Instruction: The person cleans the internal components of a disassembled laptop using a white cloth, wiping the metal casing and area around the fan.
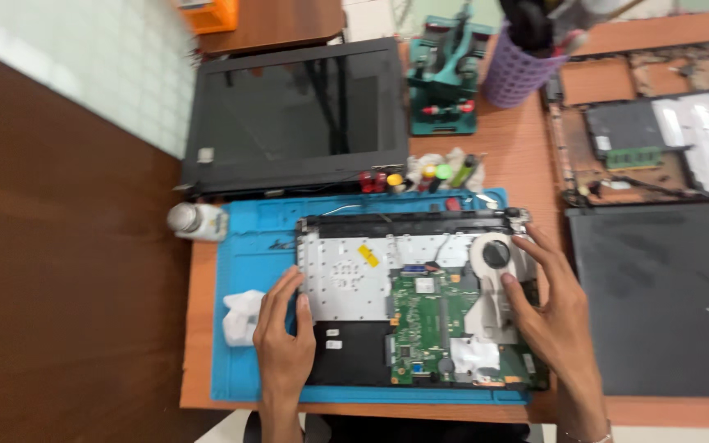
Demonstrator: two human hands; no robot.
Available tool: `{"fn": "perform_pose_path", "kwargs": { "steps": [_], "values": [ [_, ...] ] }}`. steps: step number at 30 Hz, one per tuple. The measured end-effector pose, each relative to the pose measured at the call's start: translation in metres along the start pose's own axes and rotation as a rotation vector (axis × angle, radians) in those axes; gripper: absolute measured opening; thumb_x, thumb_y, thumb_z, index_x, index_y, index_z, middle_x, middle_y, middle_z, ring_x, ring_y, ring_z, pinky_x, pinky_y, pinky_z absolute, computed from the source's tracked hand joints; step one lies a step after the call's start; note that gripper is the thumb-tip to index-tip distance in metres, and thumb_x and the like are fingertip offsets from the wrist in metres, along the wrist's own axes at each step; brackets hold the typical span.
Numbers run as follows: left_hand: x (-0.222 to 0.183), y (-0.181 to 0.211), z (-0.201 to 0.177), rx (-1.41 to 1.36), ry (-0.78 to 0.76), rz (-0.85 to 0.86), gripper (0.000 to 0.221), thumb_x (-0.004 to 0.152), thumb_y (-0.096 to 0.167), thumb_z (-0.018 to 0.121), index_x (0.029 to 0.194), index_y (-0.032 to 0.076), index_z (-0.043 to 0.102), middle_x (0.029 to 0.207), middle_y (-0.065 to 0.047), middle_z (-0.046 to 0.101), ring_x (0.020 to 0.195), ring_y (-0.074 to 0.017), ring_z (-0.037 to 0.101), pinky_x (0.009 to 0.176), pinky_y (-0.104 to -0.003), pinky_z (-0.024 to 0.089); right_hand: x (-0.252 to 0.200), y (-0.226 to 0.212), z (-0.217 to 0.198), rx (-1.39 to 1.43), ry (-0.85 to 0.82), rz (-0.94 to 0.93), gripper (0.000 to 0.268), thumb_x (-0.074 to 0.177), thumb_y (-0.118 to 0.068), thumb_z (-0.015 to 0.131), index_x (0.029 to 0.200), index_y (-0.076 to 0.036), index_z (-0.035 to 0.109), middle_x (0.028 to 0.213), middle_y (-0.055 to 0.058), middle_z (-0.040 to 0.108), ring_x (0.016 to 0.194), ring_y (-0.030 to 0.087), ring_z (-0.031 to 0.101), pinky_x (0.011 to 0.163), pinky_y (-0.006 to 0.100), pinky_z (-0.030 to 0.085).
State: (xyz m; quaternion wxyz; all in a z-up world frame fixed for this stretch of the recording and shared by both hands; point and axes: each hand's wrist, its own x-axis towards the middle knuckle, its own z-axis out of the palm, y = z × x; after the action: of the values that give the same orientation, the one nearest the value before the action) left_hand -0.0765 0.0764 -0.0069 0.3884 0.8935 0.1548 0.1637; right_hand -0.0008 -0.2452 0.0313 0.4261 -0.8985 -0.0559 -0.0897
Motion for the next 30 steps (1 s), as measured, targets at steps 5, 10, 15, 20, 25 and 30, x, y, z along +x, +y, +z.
{"fn": "perform_pose_path", "kwargs": {
  "steps": [5, 10, 15, 20, 25, 30],
  "values": [
    [-0.006, -0.009, -0.024, 0.13, 0.216, 0.01, 0.022, 0.099, 0.009, 0.062, 0.119, 0.008, 0.073, 0.123, -0.005, 0.07, 0.115, -0.0259, 0.065, 0.099, -0.04, 0.053, 0.007, -0.012, 0.012, -0.068, -0.101, -0.092, 0.046, 0.089, -0.015, 0.072, 0.133, -0.007, 0.064, 0.153, 0.016, 0.055, 0.143, 0.034, 0.051, 0.113, 0.046, 0.044],
    [-0.014, -0.02, -0.045, 0.296, 0.208, -0.085, 0.032, 0.092, 0.016, 0.069, 0.123, 0.01, 0.073, 0.13, -0.004, 0.065, 0.118, -0.0287, 0.057, 0.105, -0.047, 0.042, 0.006, -0.008, 0.025, -0.114, -0.153, -0.162, 0.044, 0.089, -0.017, 0.072, 0.131, -0.007, 0.065, 0.154, 0.015, 0.053, 0.148, 0.037, 0.045, 0.118, 0.048, 0.039],
    [-0.022, -0.035, -0.044, 0.335, 0.075, -0.153, 0.036, 0.091, 0.02, 0.071, 0.127, 0.017, 0.072, 0.13, -0.001, 0.065, 0.117, -0.0266, 0.057, 0.104, -0.047, 0.04, 0.007, -0.003, 0.028, -0.146, -0.172, -0.206, 0.045, 0.087, -0.016, 0.072, 0.131, -0.006, 0.065, 0.154, 0.016, 0.053, 0.15, 0.038, 0.043, 0.127, 0.052, 0.026],
    [-0.023, -0.043, -0.039, 0.342, 0.064, -0.14, 0.04, 0.089, 0.017, 0.07, 0.128, 0.019, 0.072, 0.114, -0.004, 0.064, 0.112, -0.0247, 0.058, 0.1, -0.045, 0.041, 0.004, 0.0, 0.028, -0.087, -0.157, -0.204, 0.042, 0.09, -0.016, 0.071, 0.13, -0.006, 0.065, 0.153, 0.015, 0.053, 0.149, 0.037, 0.044, 0.126, 0.051, 0.03],
    [-0.014, -0.049, -0.032, 0.367, 0.053, -0.162, 0.024, 0.09, 0.017, 0.067, 0.112, 0.012, 0.073, 0.103, -0.004, 0.063, 0.107, -0.0232, 0.06, 0.1, -0.044, 0.04, 0.005, 0.0, 0.028, -0.084, -0.143, -0.22, 0.04, 0.09, -0.014, 0.071, 0.129, -0.005, 0.065, 0.151, 0.015, 0.055, 0.149, 0.038, 0.044, 0.127, 0.051, 0.028],
    [-0.004, -0.048, -0.021, 0.303, 0.143, 0.025, 0.016, 0.1, 0.02, 0.061, 0.101, 0.003, 0.063, 0.109, -0.013, 0.062, 0.107, -0.0325, 0.058, 0.097, -0.045, 0.038, 0.004, -0.005, 0.025, -0.043, -0.132, -0.213, 0.04, 0.09, -0.012, 0.07, 0.129, -0.005, 0.065, 0.149, 0.016, 0.056, 0.148, 0.038, 0.045, 0.127, 0.051, 0.029]
  ]
}}
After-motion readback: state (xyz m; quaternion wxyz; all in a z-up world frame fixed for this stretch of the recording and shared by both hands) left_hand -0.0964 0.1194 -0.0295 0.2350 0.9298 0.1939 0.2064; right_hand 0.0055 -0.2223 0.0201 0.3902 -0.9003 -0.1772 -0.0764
